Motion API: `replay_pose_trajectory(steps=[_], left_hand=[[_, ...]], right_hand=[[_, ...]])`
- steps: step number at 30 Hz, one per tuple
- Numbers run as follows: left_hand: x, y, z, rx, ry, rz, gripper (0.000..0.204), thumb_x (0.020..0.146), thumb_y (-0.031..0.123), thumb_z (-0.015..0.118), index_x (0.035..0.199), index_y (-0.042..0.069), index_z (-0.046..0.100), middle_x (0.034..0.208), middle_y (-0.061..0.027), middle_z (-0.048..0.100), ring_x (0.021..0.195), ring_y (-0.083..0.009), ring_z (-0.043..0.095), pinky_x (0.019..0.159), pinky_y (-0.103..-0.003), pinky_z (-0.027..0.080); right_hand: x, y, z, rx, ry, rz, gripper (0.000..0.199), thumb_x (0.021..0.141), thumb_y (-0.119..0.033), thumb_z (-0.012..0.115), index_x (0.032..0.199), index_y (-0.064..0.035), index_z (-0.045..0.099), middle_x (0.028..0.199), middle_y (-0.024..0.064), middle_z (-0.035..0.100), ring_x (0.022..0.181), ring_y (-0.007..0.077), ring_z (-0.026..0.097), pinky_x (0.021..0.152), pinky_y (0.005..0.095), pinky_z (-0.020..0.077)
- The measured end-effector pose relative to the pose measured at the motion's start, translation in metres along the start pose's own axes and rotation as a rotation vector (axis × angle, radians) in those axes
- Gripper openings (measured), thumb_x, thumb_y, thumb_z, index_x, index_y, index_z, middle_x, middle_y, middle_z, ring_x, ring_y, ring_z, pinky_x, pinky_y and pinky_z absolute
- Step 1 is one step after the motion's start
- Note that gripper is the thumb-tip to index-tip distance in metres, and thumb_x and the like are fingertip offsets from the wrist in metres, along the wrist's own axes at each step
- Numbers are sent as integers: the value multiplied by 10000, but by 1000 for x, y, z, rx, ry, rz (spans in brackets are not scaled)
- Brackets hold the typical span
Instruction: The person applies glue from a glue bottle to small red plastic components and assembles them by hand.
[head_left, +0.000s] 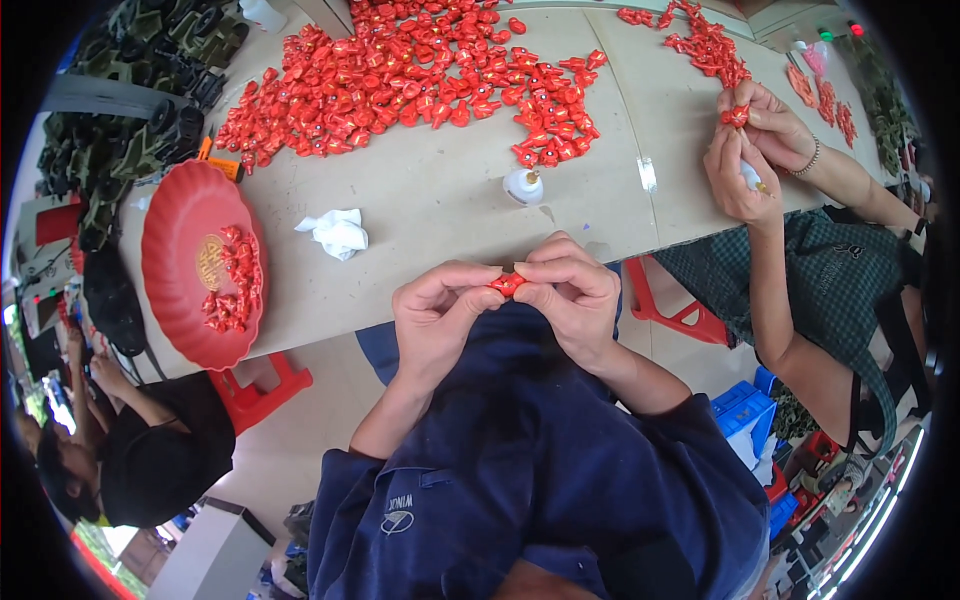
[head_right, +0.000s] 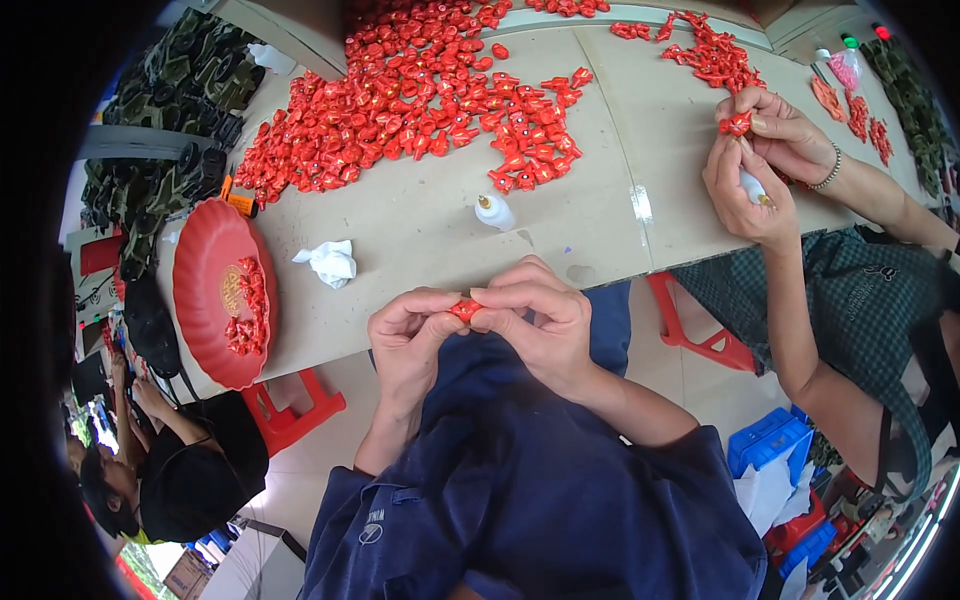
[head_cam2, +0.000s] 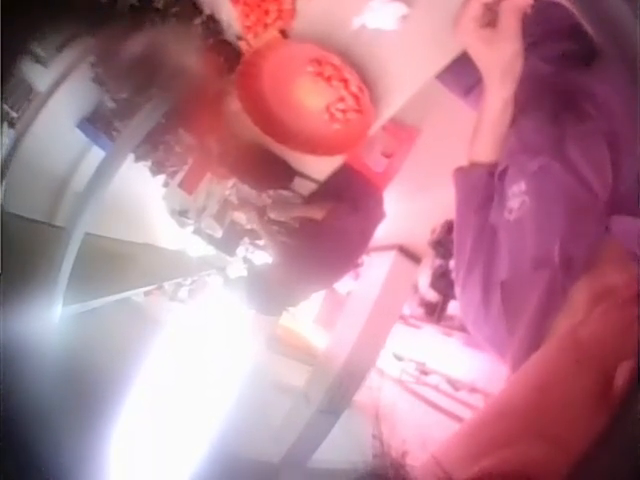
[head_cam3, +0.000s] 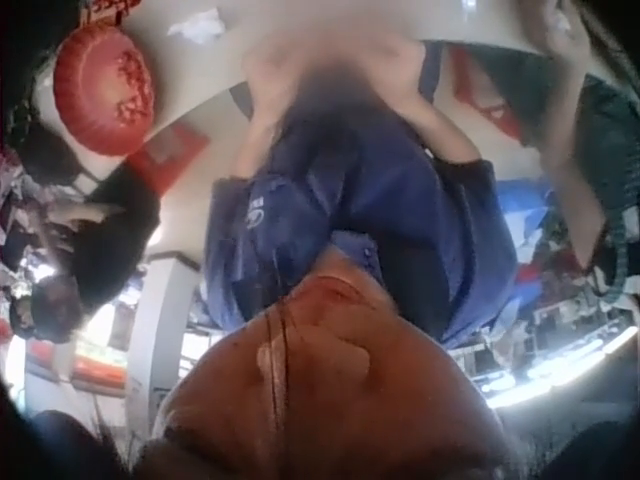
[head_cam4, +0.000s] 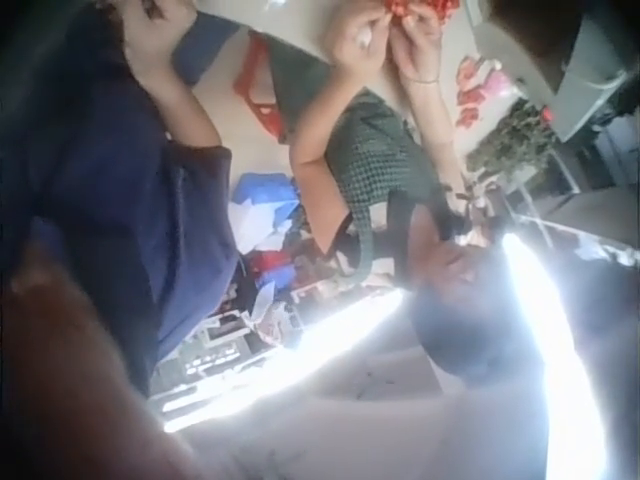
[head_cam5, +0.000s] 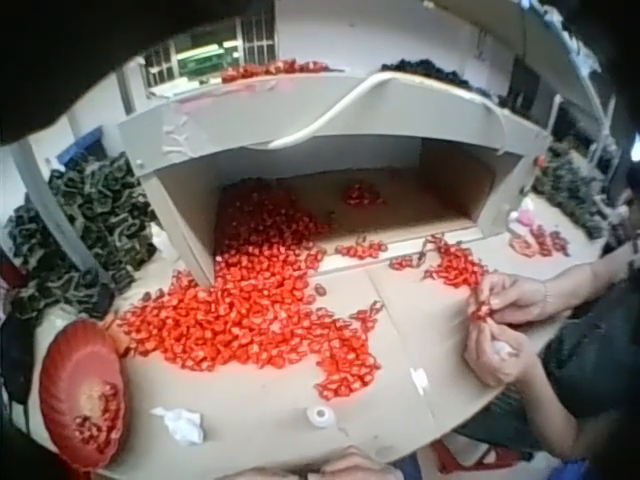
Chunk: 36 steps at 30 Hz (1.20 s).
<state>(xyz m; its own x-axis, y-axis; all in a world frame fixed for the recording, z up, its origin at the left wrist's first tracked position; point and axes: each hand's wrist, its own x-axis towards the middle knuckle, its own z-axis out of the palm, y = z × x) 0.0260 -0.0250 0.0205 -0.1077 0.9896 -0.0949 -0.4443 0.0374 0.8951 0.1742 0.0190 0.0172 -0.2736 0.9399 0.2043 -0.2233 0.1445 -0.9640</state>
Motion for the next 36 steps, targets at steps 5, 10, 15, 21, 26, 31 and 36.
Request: replay_pose_trajectory(steps=[5,10,15,21,26,31,36], left_hand=[[0,4,-2,15,8,6,162,792,-62,597,953,-48,606,867,-100,632,757,-116,605,684,-220,508],[-3,22,-1,-11,16,-59,145,784,-73,598,925,-41,611,874,-105,636,769,-126,608,712,-230,508],[-8,59,-47,607,474,358,112,762,-23,648,873,-23,630,849,-73,640,757,-117,595,699,-217,469],[-19,102,-120,990,980,278,173,758,39,667,917,-23,640,829,-66,635,743,-122,562,706,-248,458],[-1,104,-101,1627,951,449,257,737,85,691,982,39,630,977,-121,587,872,-236,558,777,-324,452],[67,72,-27,1317,234,514,213,701,16,671,912,26,643,885,-93,588,884,-254,538,765,-356,439],[139,46,-6,1561,-160,689,206,653,51,690,856,36,660,821,-62,601,854,-223,511,758,-338,401]], right_hand=[[1,-1,1,24,-27,68,194,717,32,679,906,-7,653,828,63,576,696,84,511,573,195,391],[3,-15,3,72,-31,215,243,723,77,639,958,20,612,906,62,549,730,84,496,644,190,399],[11,-11,-23,-114,88,133,258,753,79,594,1006,31,574,921,56,532,800,90,496,726,201,408],[32,-6,-22,-287,235,89,330,730,47,642,1049,15,565,933,53,533,801,89,491,707,203,414],[49,-13,-12,-568,72,56,452,649,-31,735,1069,-21,568,963,57,565,790,140,521,685,222,433],[53,2,-11,-635,58,-40,367,661,-52,727,1004,-16,601,969,105,595,841,231,566,686,304,472],[52,5,-15,-647,58,-121,276,683,-34,692,948,-5,620,915,103,612,811,233,566,665,293,482]])
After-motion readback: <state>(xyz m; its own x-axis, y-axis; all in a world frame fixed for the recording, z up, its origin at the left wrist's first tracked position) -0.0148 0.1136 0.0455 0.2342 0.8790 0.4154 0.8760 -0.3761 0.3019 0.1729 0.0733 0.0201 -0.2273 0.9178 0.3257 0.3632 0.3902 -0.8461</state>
